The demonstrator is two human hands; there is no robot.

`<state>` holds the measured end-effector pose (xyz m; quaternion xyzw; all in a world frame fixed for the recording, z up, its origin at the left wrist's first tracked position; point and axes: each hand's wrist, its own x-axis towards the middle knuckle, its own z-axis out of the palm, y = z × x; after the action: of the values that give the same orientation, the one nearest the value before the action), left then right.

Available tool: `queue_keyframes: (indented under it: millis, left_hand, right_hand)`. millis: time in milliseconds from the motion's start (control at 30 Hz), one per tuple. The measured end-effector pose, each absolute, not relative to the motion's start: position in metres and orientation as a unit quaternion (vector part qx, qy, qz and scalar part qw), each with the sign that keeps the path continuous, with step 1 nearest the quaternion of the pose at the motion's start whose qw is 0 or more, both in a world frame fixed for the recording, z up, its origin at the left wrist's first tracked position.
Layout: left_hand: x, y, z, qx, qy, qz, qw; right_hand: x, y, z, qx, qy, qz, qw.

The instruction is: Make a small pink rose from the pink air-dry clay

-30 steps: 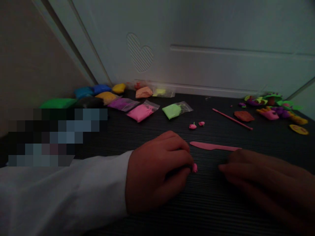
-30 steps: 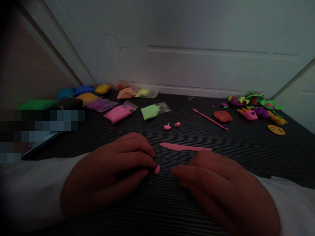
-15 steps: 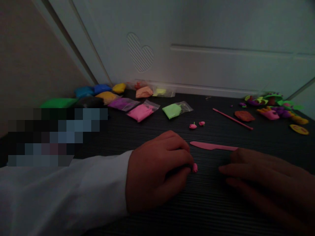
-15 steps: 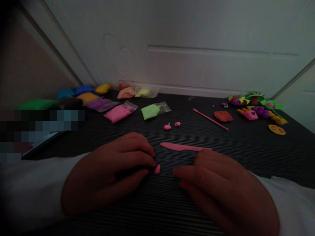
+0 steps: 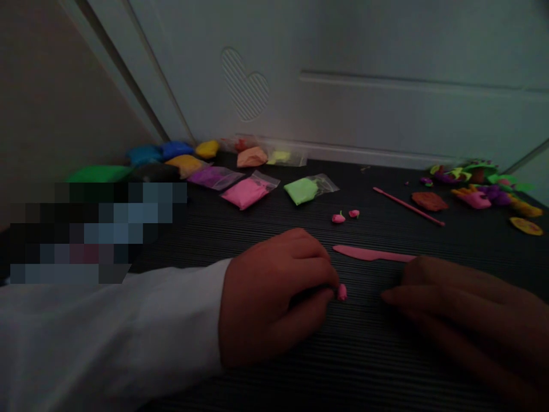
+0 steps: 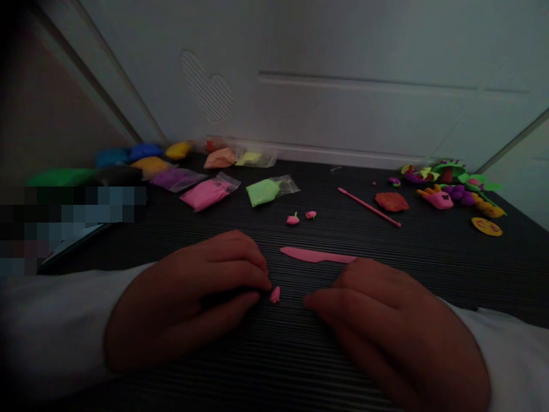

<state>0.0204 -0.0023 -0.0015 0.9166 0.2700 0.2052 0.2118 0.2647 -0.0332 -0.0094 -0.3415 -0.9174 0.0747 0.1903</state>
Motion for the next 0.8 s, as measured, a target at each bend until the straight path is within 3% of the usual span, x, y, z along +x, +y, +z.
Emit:
queue_keyframes:
  millis: [367,800]
  left_hand:
    - [0.0204,-0.0023,-0.0007,0.918,0.273,0.203,0.204]
    - [0.0202,-0.0023,-0.0005,0.915,0.274,0.200,0.216]
  right_hand:
    - [0.2669,-0.0284,-0.0040,-0.301,-0.936,0.037,0.182]
    - [0.2645,-0.0341,-0.0097,-0.345,-0.911,0.100,0.203]
